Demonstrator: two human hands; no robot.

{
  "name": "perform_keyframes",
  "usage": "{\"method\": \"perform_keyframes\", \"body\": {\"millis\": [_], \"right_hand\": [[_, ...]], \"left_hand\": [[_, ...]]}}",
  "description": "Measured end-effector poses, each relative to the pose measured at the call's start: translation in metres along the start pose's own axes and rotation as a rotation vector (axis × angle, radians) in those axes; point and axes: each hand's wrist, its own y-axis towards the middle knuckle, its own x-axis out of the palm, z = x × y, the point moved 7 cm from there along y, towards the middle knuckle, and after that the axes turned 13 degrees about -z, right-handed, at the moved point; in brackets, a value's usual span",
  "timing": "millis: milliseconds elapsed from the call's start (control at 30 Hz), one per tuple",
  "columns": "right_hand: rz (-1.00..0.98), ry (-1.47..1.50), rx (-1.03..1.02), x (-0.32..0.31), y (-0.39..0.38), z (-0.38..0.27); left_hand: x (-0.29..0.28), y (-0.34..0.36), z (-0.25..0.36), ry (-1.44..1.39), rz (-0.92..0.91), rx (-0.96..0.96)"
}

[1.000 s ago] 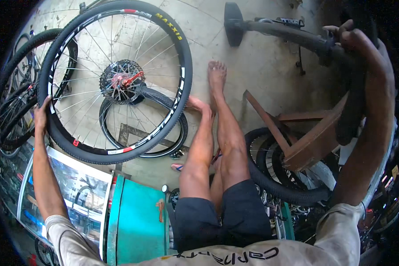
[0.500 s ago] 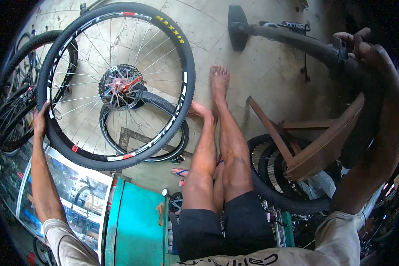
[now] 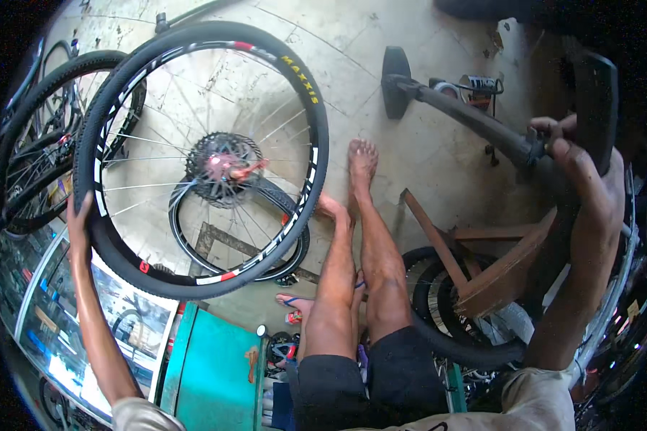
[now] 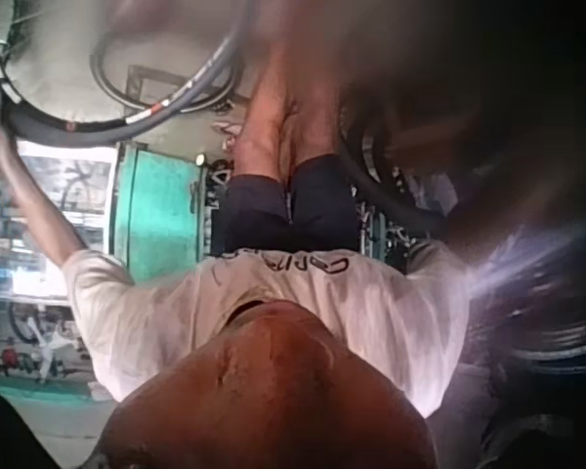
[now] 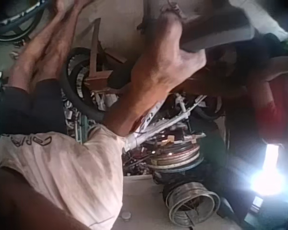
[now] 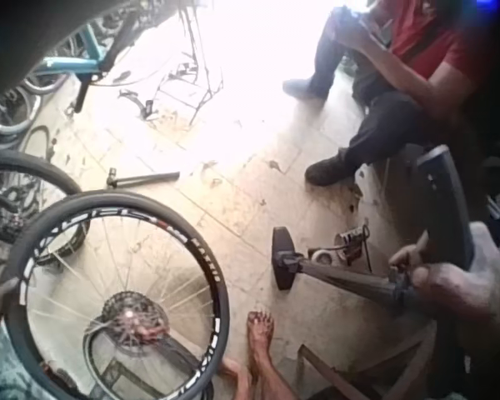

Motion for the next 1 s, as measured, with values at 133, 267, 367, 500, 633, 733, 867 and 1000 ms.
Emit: {"method": "perform_keyframes", "body": {"millis": [133, 267, 367, 500, 633, 733, 867, 1000], "right_hand": [[-0.009, 0.082, -0.012, -0.009, 0.0, 0.009], [-0.039, 0.052, 0.042, -0.012, -0.003, 0.014], [-0.032, 0.01, -0.028, -0.01, 0.0, 0.008], [-0.062, 0.038, 0.048, -0.006, 0.004, 0.011], [-0.023, -0.007, 0.031, -0.01, 0.003, 0.013], [-0.056, 0.029, 0.076, -0.009, 0.003, 0.019], [-0.041, 0.053, 0.065, -0.007, 0.003, 0.015], [-0.072, 0.067, 0.075, -0.005, -0.002, 0.011]], "left_hand": [[0.094, -0.161, -0.043, -0.641, -0.118, -0.154], [0.151, -0.223, -0.031, -0.059, 0.218, -0.366], [0.14, -0.214, 0.053, -0.25, 0.255, -0.216], [0.092, -0.218, 0.143, -0.443, 0.219, -0.261], [0.052, -0.179, 0.11, -0.586, 0.003, -0.365], [0.07, -0.137, 0.023, -0.933, -0.12, -0.349], [0.144, -0.146, -0.114, -0.75, 0.04, -0.692], [0.181, -0.152, -0.162, -0.751, 0.061, -0.664]]}}
